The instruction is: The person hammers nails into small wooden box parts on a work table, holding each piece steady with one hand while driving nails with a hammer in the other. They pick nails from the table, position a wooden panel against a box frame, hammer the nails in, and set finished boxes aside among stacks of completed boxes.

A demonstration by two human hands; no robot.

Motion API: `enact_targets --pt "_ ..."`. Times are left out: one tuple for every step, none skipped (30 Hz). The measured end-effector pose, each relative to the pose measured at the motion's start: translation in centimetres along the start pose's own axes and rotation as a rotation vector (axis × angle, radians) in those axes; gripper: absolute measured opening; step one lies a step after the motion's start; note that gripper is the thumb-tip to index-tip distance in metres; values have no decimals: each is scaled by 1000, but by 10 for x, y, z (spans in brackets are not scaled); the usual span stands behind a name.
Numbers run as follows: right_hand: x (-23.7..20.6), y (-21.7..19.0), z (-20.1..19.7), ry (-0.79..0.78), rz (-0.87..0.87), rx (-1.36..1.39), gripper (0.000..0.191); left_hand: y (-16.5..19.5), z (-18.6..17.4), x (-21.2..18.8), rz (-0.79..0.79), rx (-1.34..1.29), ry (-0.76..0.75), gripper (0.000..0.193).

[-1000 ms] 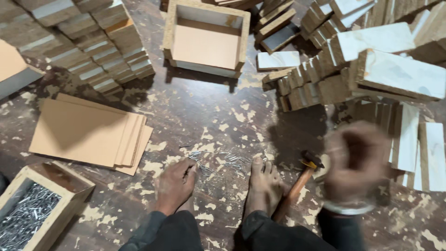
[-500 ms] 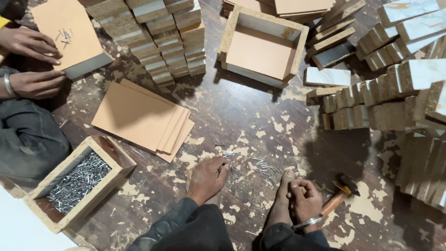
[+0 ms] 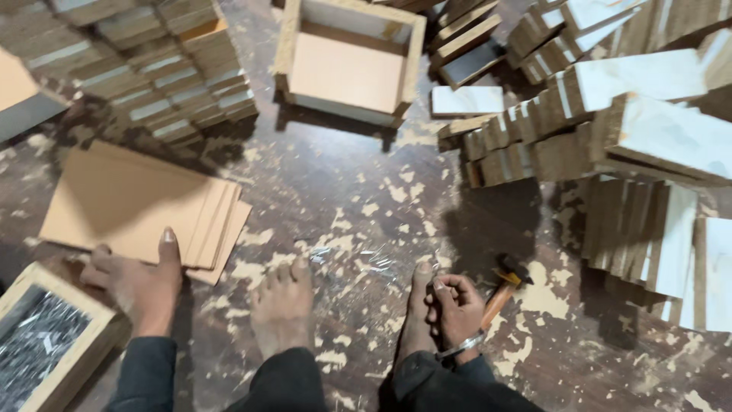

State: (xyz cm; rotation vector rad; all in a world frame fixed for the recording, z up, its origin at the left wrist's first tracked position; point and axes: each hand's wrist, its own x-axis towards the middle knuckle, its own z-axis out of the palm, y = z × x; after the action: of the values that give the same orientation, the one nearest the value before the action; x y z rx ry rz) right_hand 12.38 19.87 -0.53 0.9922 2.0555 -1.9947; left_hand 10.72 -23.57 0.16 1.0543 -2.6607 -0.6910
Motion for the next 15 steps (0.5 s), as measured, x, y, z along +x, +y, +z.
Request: enact_targets --pt "3 -3 -3 47 -179 -91 7 1 4 5 -33 30 -12 109" --pt "5 -11 -6 95 -350 -186 7 2 8 8 -18 -7 -3 111" --pt "3 -20 -11 140 -507 -290 7 2 11 7 -7 -34 -3 113" --pt "3 -35 -17 175 -578 -255 6 2 11 7 2 -58 0 116" --pt "5 -53 -23 204 -657 -215 5 1 11 7 -43 -56 8 116" --pt "5 -75 -30 234 -699 -164 5 -1 11 7 -90 -57 21 117" --pt "4 -97 -36 364 -798 -212 10 -3 10 7 -138 -56 35 118" --pt "5 -122 -44 361 -918 -233 10 -5 9 7 -90 -72 57 106" --pt "6 -148 -52 388 -1025 -284 9 -7 8 5 -40 -89 78 94" --pt "7 -169 -58 405 -1127 -346 8 -6 7 4 11 -109 101 83" --pt "7 -191 -65 407 -1224 -426 7 -4 7 4 -27 -330 122 79" --pt "8 -206 -68 393 -1245 -480 7 0 7 3 -67 -548 141 76" --pt "11 -219 -71 371 -1265 -545 6 4 6 1 -106 -764 155 73" --pt "13 -228 -72 342 -1265 -606 5 9 3 -1 -185 -804 157 60" --pt "16 -233 -71 332 -1259 -625 5 14 -2 -4 -265 -846 160 47"
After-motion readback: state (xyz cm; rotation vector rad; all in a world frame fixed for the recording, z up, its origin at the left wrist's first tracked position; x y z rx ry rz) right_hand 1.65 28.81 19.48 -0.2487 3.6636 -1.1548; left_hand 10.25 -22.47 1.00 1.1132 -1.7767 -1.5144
